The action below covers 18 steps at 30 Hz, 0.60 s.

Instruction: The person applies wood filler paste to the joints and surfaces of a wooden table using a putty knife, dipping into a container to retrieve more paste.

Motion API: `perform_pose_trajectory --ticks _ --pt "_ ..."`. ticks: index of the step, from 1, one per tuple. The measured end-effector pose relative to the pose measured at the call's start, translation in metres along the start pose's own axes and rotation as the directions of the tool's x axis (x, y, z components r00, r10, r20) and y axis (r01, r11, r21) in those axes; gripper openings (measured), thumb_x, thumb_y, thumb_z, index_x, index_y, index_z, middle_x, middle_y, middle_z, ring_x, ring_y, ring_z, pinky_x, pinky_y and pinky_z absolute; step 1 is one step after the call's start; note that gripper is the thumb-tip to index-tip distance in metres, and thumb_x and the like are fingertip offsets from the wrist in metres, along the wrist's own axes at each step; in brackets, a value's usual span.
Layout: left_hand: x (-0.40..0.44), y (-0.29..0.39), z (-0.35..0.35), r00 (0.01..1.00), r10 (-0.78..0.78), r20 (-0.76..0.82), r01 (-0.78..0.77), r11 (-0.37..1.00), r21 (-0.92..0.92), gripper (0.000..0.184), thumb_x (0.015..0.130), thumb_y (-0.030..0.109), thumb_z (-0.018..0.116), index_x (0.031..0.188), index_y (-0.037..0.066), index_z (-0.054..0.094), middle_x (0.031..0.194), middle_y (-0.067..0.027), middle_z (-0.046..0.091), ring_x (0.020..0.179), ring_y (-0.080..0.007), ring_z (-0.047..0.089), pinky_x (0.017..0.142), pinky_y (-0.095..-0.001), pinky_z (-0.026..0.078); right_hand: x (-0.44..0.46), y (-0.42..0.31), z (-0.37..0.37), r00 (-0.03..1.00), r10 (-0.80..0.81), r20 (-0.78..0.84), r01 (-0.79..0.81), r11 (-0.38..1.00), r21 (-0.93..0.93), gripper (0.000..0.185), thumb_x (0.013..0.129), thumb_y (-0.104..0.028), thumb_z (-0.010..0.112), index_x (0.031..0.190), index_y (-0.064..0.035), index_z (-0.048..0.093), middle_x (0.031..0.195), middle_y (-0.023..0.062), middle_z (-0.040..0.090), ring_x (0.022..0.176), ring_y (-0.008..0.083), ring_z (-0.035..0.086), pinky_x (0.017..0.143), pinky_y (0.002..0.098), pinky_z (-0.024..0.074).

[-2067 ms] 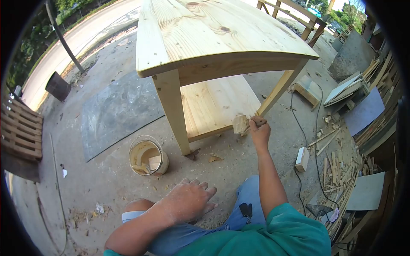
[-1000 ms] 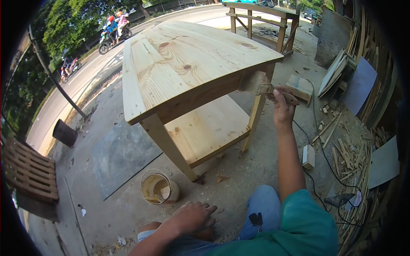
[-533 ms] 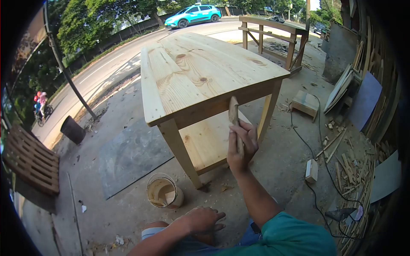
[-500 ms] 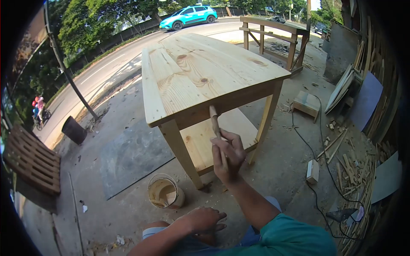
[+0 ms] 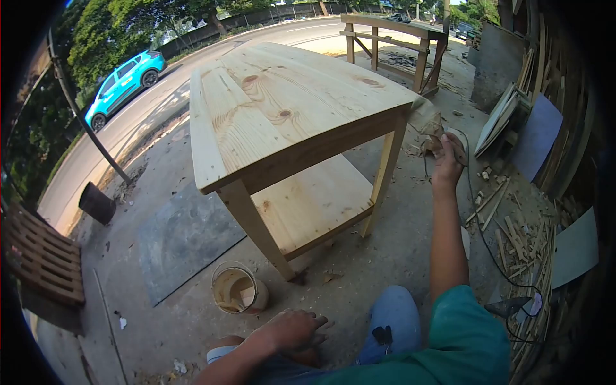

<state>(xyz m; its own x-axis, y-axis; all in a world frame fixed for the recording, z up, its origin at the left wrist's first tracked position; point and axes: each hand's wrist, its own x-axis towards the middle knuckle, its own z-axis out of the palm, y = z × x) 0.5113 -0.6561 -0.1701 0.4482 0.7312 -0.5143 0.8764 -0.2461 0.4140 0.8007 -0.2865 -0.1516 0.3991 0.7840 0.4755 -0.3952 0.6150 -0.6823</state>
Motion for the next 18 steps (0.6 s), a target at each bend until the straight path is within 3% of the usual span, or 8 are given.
perform_pose_trajectory --ticks 3,6,8,10,12,14,17,18 --pt "0.005 0.002 -0.002 1.000 -0.008 0.009 0.008 1.000 -0.004 0.050 0.101 0.043 0.050 0.134 0.007 0.057 0.120 -0.0183 0.066 0.110 -0.0383 0.063 0.095 -0.0496 0.049 0.032 0.015 -0.029 0.976 0.062 -0.209 -0.038 0.993 0.113 0.021 0.093 -0.010 0.067 0.112 -0.0034 0.060 0.108 0.0101 0.067 0.097 0.0272 0.071 0.078 0.0308 0.0571" --pt "0.009 0.002 -0.006 1.000 -0.005 0.023 0.005 1.000 0.013 0.050 0.100 0.043 0.050 0.134 0.007 0.057 0.122 -0.0176 0.065 0.112 -0.0378 0.062 0.096 -0.0493 0.049 -0.007 0.030 -0.019 0.957 0.277 -0.086 -0.212 0.869 0.447 0.022 0.094 -0.012 0.067 0.113 -0.0053 0.060 0.111 0.0108 0.067 0.103 0.0285 0.069 0.083 0.0325 0.0569" --pt "0.012 -0.003 0.000 1.000 0.007 0.007 -0.007 1.000 0.017 0.050 0.101 0.043 0.050 0.134 0.007 0.057 0.124 -0.0168 0.064 0.113 -0.0374 0.062 0.096 -0.0491 0.048 -0.053 0.072 -0.023 0.933 0.360 -0.013 -0.317 0.837 0.445 0.022 0.096 -0.015 0.066 0.115 -0.0065 0.060 0.115 0.0116 0.066 0.107 0.0259 0.065 0.090 0.0352 0.0547" --pt "0.013 -0.001 0.003 1.000 0.003 0.009 -0.003 1.000 0.015 0.049 0.101 0.043 0.050 0.134 0.007 0.057 0.124 -0.0163 0.063 0.113 -0.0371 0.061 0.096 -0.0491 0.048 -0.098 0.121 -0.046 0.871 0.467 -0.155 -0.340 0.799 0.495 0.021 0.096 -0.016 0.065 0.114 -0.0065 0.060 0.116 0.0124 0.065 0.105 0.0255 0.065 0.092 0.0359 0.0540" --pt "0.011 0.005 -0.007 0.999 -0.018 0.027 0.017 1.000 0.023 0.049 0.101 0.042 0.050 0.134 0.007 0.056 0.124 -0.0160 0.063 0.114 -0.0370 0.061 0.096 -0.0491 0.048 -0.144 0.169 -0.086 0.743 0.606 -0.285 -0.423 0.755 0.502 0.021 0.096 -0.014 0.064 0.115 -0.0060 0.059 0.116 0.0129 0.065 0.105 0.0261 0.066 0.090 0.0366 0.0550" --pt "0.011 0.003 -0.006 1.000 -0.003 0.022 0.003 0.999 0.039 0.049 0.101 0.042 0.050 0.135 0.007 0.056 0.122 -0.0163 0.064 0.113 -0.0366 0.061 0.096 -0.0490 0.048 -0.178 0.191 -0.120 0.607 0.676 -0.418 -0.563 0.737 0.374 0.022 0.097 -0.013 0.062 0.117 -0.0050 0.058 0.113 0.0120 0.065 0.105 0.0263 0.066 0.088 0.0369 0.0562" --pt "0.012 0.002 -0.006 1.000 0.009 0.017 -0.010 0.998 0.058 0.049 0.101 0.041 0.050 0.136 0.008 0.055 0.118 -0.0168 0.064 0.112 -0.0358 0.062 0.096 -0.0484 0.048 -0.191 0.207 -0.150 0.583 0.556 -0.593 -0.702 0.712 -0.022 0.024 0.096 -0.012 0.061 0.119 -0.0055 0.057 0.113 0.0116 0.064 0.107 0.0254 0.064 0.086 0.0366 0.0568" --pt "0.012 0.003 -0.005 1.000 0.007 0.014 -0.007 0.998 0.056 0.049 0.100 0.041 0.051 0.136 0.008 0.055 0.117 -0.0170 0.064 0.111 -0.0355 0.062 0.095 -0.0482 0.049 -0.184 0.204 -0.151 0.591 0.591 -0.549 -0.712 0.703 -0.009 0.023 0.096 -0.011 0.063 0.117 -0.0053 0.059 0.114 0.0122 0.064 0.105 0.0262 0.065 0.083 0.0351 0.0571"
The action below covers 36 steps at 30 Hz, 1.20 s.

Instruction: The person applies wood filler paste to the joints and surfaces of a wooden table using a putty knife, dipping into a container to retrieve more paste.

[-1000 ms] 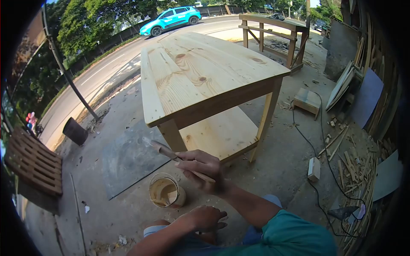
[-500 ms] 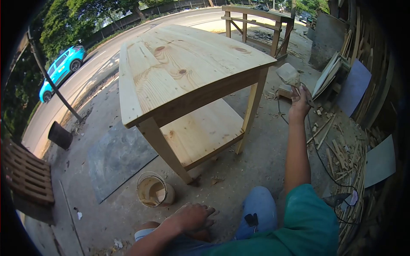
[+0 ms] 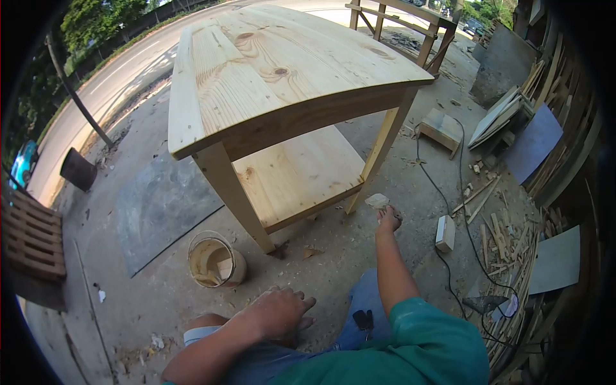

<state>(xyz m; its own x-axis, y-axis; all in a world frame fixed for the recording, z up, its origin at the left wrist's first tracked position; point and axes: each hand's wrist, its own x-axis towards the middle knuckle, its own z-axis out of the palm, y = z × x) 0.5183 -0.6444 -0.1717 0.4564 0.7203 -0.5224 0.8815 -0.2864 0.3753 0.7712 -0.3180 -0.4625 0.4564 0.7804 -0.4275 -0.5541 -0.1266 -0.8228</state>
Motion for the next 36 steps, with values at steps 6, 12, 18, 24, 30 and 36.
perform_pose_trajectory --ticks 6,12,18,24,30,36 --pt "-0.003 0.001 -0.002 0.999 -0.031 -0.018 0.031 0.999 -0.019 0.048 0.098 0.037 0.055 0.135 0.006 0.054 0.115 -0.0180 0.065 0.110 -0.0340 0.063 0.094 -0.0472 0.049 -0.067 -0.125 0.040 0.914 -0.248 0.322 0.125 0.925 0.358 0.024 0.094 -0.010 0.066 0.118 -0.0061 0.061 0.113 0.0110 0.065 0.098 0.0238 0.066 0.074 0.0313 0.0568" --pt "-0.003 0.001 0.010 0.978 0.024 -0.206 -0.027 1.000 -0.013 0.039 0.098 0.036 0.056 0.117 0.002 0.064 0.106 -0.0171 0.068 0.100 -0.0335 0.068 0.089 -0.0456 0.050 -0.119 -0.134 0.037 0.460 -0.550 0.697 0.851 0.496 -0.171 0.013 0.094 -0.011 0.064 0.103 -0.0020 0.069 0.104 0.0115 0.069 0.095 0.0282 0.067 0.085 0.0393 0.0538" --pt "-0.001 0.002 -0.002 0.994 0.004 -0.110 -0.006 1.000 -0.014 0.039 0.099 0.036 0.055 0.117 0.002 0.063 0.105 -0.0170 0.068 0.102 -0.0330 0.067 0.089 -0.0454 0.050 -0.171 -0.022 0.055 0.250 -0.417 0.874 0.966 0.041 -0.256 0.014 0.085 -0.005 0.067 0.098 -0.0098 0.071 0.094 0.0093 0.065 0.088 0.0337 0.065 0.077 0.0436 0.0518" --pt "-0.001 -0.002 0.000 0.985 0.003 -0.170 -0.008 1.000 -0.026 0.036 0.099 0.034 0.056 0.114 0.002 0.063 0.106 -0.0171 0.068 0.104 -0.0318 0.066 0.089 -0.0450 0.049 -0.249 0.030 0.041 0.168 -0.312 0.935 0.856 0.516 0.019 0.010 0.089 -0.008 0.069 0.098 -0.0048 0.072 0.100 0.0117 0.071 0.088 0.0292 0.070 0.081 0.0372 0.0540" --pt "-0.011 -0.002 -0.003 0.997 -0.037 -0.065 0.035 0.999 -0.034 0.050 0.098 0.036 0.056 0.135 0.003 0.054 0.112 -0.0172 0.066 0.109 -0.0327 0.063 0.092 -0.0478 0.049 -0.103 -0.028 0.018 0.497 -0.498 0.711 0.845 0.462 -0.268 0.011 0.089 -0.003 0.068 0.099 0.0003 0.071 0.098 0.0123 0.072 0.091 0.0255 0.070 0.081 0.0345 0.0546" --pt "-0.008 -0.006 -0.001 0.991 -0.020 -0.133 0.014 0.999 -0.046 0.047 0.098 0.038 0.056 0.129 0.003 0.057 0.109 -0.0165 0.067 0.107 -0.0334 0.064 0.092 -0.0469 0.049 -0.082 -0.101 0.034 0.078 -0.524 0.848 0.986 -0.084 -0.142 0.014 0.088 -0.001 0.067 0.101 -0.0029 0.070 0.098 0.0161 0.071 0.093 0.0323 0.069 0.082 0.0382 0.0547"
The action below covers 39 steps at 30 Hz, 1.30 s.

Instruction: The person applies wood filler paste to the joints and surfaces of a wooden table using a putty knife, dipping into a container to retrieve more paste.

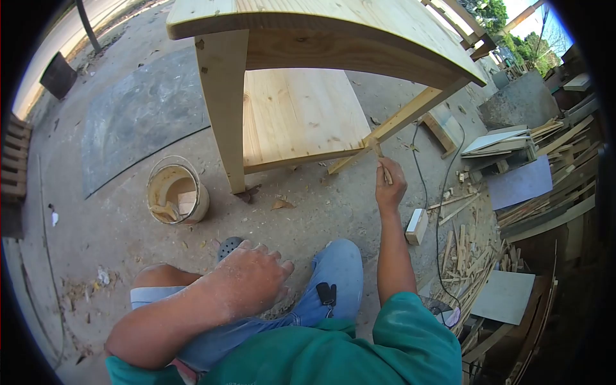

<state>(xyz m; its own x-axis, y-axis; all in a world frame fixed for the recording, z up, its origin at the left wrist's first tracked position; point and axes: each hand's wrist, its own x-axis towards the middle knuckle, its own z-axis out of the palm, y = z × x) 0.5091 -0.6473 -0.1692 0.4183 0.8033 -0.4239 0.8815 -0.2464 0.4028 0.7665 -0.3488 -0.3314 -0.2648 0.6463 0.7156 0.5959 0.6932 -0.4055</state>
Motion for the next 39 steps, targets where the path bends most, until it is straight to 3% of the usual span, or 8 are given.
perform_pose_trajectory --ticks 5,11,16,22,28,33,37,39 --pt "-0.001 0.001 0.000 0.999 0.013 -0.034 -0.012 1.000 0.009 0.039 0.097 0.036 0.057 0.117 0.003 0.061 0.105 -0.0162 0.068 0.105 -0.0327 0.065 0.091 -0.0457 0.049 0.083 -0.051 -0.074 0.924 -0.260 -0.281 0.232 0.964 -0.132 0.013 0.088 0.003 0.067 0.101 -0.0012 0.070 0.100 0.0153 0.072 0.093 0.0312 0.069 0.083 0.0387 0.0549" --pt "-0.002 -0.001 -0.005 0.999 0.009 -0.041 -0.010 1.000 -0.008 0.040 0.096 0.038 0.059 0.116 0.003 0.061 0.103 -0.0154 0.067 0.105 -0.0329 0.065 0.091 -0.0462 0.049 0.087 -0.030 -0.072 0.990 0.138 -0.039 -0.130 0.978 0.166 0.009 0.091 0.001 0.066 0.099 0.0006 0.069 0.099 0.0128 0.072 0.090 0.0234 0.070 0.082 0.0333 0.0555" --pt "-0.008 -0.002 -0.005 0.997 0.019 -0.069 -0.020 1.000 -0.011 0.037 0.097 0.035 0.057 0.112 0.002 0.063 0.102 -0.0171 0.068 0.102 -0.0324 0.066 0.089 -0.0460 0.050 0.093 -0.036 -0.066 0.922 0.025 -0.387 0.031 0.990 0.137 0.008 0.092 -0.002 0.066 0.099 0.0024 0.068 0.096 0.0115 0.071 0.088 0.0211 0.069 0.079 0.0320 0.0559" --pt "-0.007 -0.003 -0.009 0.999 0.003 -0.043 -0.004 1.000 -0.030 0.041 0.098 0.038 0.057 0.119 0.003 0.061 0.103 -0.0176 0.067 0.104 -0.0338 0.065 0.092 -0.0463 0.049 0.122 -0.064 -0.089 0.936 0.273 -0.222 -0.161 0.893 0.420 0.008 0.092 -0.004 0.067 0.098 0.0019 0.068 0.095 0.0118 0.071 0.086 0.0216 0.069 0.076 0.0321 0.0555" --pt "-0.004 -0.003 -0.011 1.000 0.013 -0.023 -0.014 1.000 -0.024 0.044 0.099 0.039 0.055 0.125 0.004 0.060 0.107 -0.0186 0.066 0.108 -0.0345 0.063 0.096 -0.0467 0.048 0.088 -0.043 -0.043 0.979 -0.098 -0.180 0.106 0.994 0.035 0.010 0.090 -0.006 0.067 0.098 0.0007 0.068 0.094 0.0134 0.071 0.083 0.0269 0.069 0.076 0.0355 0.0546" --pt "-0.006 -0.002 -0.011 1.000 -0.004 -0.003 0.004 1.000 -0.025 0.045 0.099 0.040 0.054 0.127 0.004 0.059 0.108 -0.0189 0.066 0.110 -0.0348 0.063 0.096 -0.0468 0.048 0.029 -0.009 -0.010 0.990 0.091 0.107 -0.092 0.996 0.007 0.009 0.090 -0.005 0.067 0.097 0.0007 0.068 0.096 0.0143 0.071 0.089 0.0274 0.069 0.079 0.0354 0.0544" --pt "-0.007 -0.002 -0.009 1.000 0.000 -0.021 0.000 1.000 -0.010 0.046 0.100 0.041 0.053 0.127 0.004 0.059 0.107 -0.0183 0.066 0.109 -0.0343 0.063 0.095 -0.0469 0.048 0.073 -0.025 -0.057 0.940 0.003 -0.342 0.023 0.997 0.070 0.011 0.095 -0.006 0.063 0.103 0.0017 0.064 0.098 0.0138 0.070 0.091 0.0235 0.069 0.082 0.0361 0.0569" --pt "-0.007 -0.002 -0.010 1.000 -0.010 -0.016 0.010 1.000 -0.020 0.046 0.100 0.041 0.053 0.126 0.005 0.060 0.106 -0.0180 0.066 0.109 -0.0340 0.064 0.095 -0.0469 0.049 0.092 -0.040 -0.066 0.817 0.305 -0.489 -0.025 0.867 0.498 0.016 0.095 -0.007 0.063 0.108 0.0019 0.059 0.102 0.0165 0.068 0.091 0.0265 0.069 0.083 0.0378 0.0583"
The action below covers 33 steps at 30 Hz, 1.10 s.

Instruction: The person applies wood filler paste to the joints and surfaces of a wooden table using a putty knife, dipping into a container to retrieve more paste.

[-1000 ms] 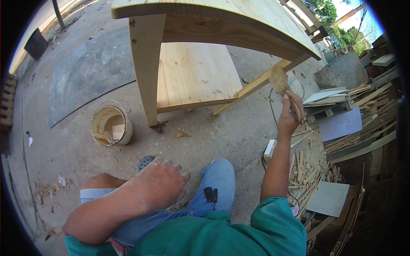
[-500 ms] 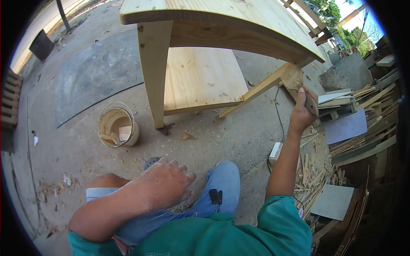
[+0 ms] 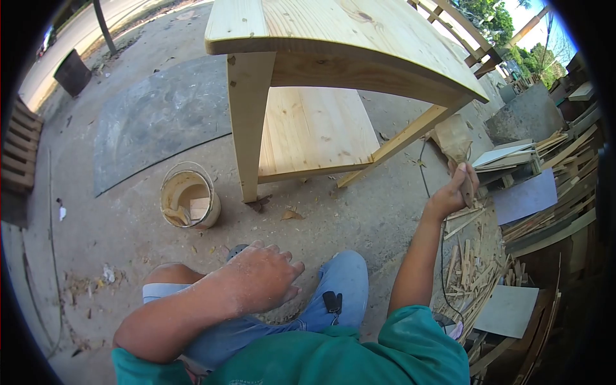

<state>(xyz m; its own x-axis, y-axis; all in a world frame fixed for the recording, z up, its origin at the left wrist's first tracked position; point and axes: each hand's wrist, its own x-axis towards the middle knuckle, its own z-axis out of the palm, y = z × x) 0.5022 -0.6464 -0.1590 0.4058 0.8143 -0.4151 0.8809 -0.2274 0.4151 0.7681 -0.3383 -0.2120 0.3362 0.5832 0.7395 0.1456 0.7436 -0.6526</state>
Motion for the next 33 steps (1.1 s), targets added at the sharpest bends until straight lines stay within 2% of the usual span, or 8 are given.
perform_pose_trajectory --ticks 4,7,11,14,17,26,30,33 --pt "0.002 0.002 0.004 1.000 0.022 -0.011 -0.022 1.000 0.008 0.045 0.100 0.041 0.053 0.125 0.005 0.060 0.106 -0.0179 0.066 0.107 -0.0342 0.064 0.094 -0.0468 0.049 -0.027 0.050 0.007 0.825 0.559 -0.081 -0.429 0.714 0.553 0.031 0.096 -0.011 0.063 0.120 0.0016 0.048 0.110 0.0197 0.062 0.096 0.0294 0.067 0.086 0.0378 0.0597" --pt "0.000 0.000 0.005 1.000 0.022 -0.012 -0.022 1.000 0.004 0.045 0.100 0.041 0.053 0.125 0.005 0.060 0.106 -0.0178 0.066 0.106 -0.0345 0.064 0.093 -0.0468 0.049 -0.108 0.109 -0.012 0.607 0.775 -0.176 -0.718 0.630 0.297 0.021 0.095 -0.012 0.060 0.110 0.0014 0.053 0.103 0.0177 0.063 0.088 0.0303 0.068 0.082 0.0374 0.0611" --pt "-0.002 -0.003 0.003 1.000 0.002 -0.009 -0.002 1.000 -0.018 0.044 0.099 0.040 0.055 0.126 0.005 0.060 0.106 -0.0173 0.066 0.105 -0.0347 0.064 0.092 -0.0466 0.049 -0.194 0.045 0.010 0.625 0.780 -0.003 -0.778 0.624 0.066 0.017 0.095 -0.010 0.058 0.110 -0.0013 0.055 0.101 0.0147 0.063 0.081 0.0218 0.068 0.074 0.0334 0.0604" --pt "-0.002 0.000 -0.002 1.000 -0.008 0.022 0.008 1.000 -0.021 0.044 0.098 0.037 0.056 0.128 0.005 0.059 0.108 -0.0175 0.066 0.106 -0.0354 0.064 0.093 -0.0469 0.049 -0.222 0.007 0.056 0.636 0.679 0.366 -0.759 0.635 0.140 0.013 0.095 -0.009 0.060 0.105 -0.0013 0.060 0.095 0.0076 0.064 0.073 0.0149 0.065 0.068 0.0305 0.0590" --pt "-0.004 0.000 -0.002 1.000 -0.005 0.022 0.006 1.000 -0.007 0.042 0.098 0.033 0.057 0.129 0.004 0.058 0.112 -0.0185 0.065 0.109 -0.0362 0.062 0.096 -0.0474 0.048 -0.230 0.008 0.115 0.432 0.495 0.754 -0.715 0.698 -0.048 0.012 0.092 -0.010 0.066 0.097 0.0003 0.063 0.088 0.0049 0.065 0.071 0.0139 0.065 0.062 0.0284 0.0577" --pt "-0.001 0.006 -0.011 0.999 0.013 0.045 -0.011 0.999 -0.049 0.042 0.096 0.025 0.058 0.131 0.003 0.056 0.117 -0.0186 0.063 0.114 -0.0362 0.060 0.099 -0.0473 0.046 -0.107 -0.079 0.166 0.414 0.433 0.801 -0.854 -0.121 0.507 0.014 0.091 -0.014 0.068 0.103 -0.0056 0.066 0.094 0.0082 0.071 0.083 0.0206 0.072 0.073 0.0350 0.0601" --pt "0.004 0.006 -0.010 0.998 0.024 0.060 -0.023 1.000 -0.009 0.042 0.096 0.025 0.058 0.132 0.004 0.056 0.116 -0.0177 0.063 0.113 -0.0353 0.061 0.098 -0.0474 0.047 -0.185 -0.047 0.158 0.254 0.567 0.784 -0.905 -0.148 0.400 0.017 0.089 -0.017 0.072 0.102 -0.0077 0.065 0.095 0.0065 0.070 0.084 0.0191 0.070 0.076 0.0354 0.0593" --pt "0.006 0.004 -0.007 0.996 0.022 0.083 -0.023 1.000 0.013 0.044 0.095 0.026 0.060 0.133 0.004 0.056 0.113 -0.0172 0.065 0.111 -0.0341 0.062 0.096 -0.0469 0.048 -0.225 -0.006 0.114 0.202 0.745 0.636 -0.975 0.217 0.055 0.014 0.090 -0.015 0.069 0.101 -0.0064 0.065 0.092 0.0045 0.068 0.079 0.0166 0.068 0.072 0.0338 0.0588"
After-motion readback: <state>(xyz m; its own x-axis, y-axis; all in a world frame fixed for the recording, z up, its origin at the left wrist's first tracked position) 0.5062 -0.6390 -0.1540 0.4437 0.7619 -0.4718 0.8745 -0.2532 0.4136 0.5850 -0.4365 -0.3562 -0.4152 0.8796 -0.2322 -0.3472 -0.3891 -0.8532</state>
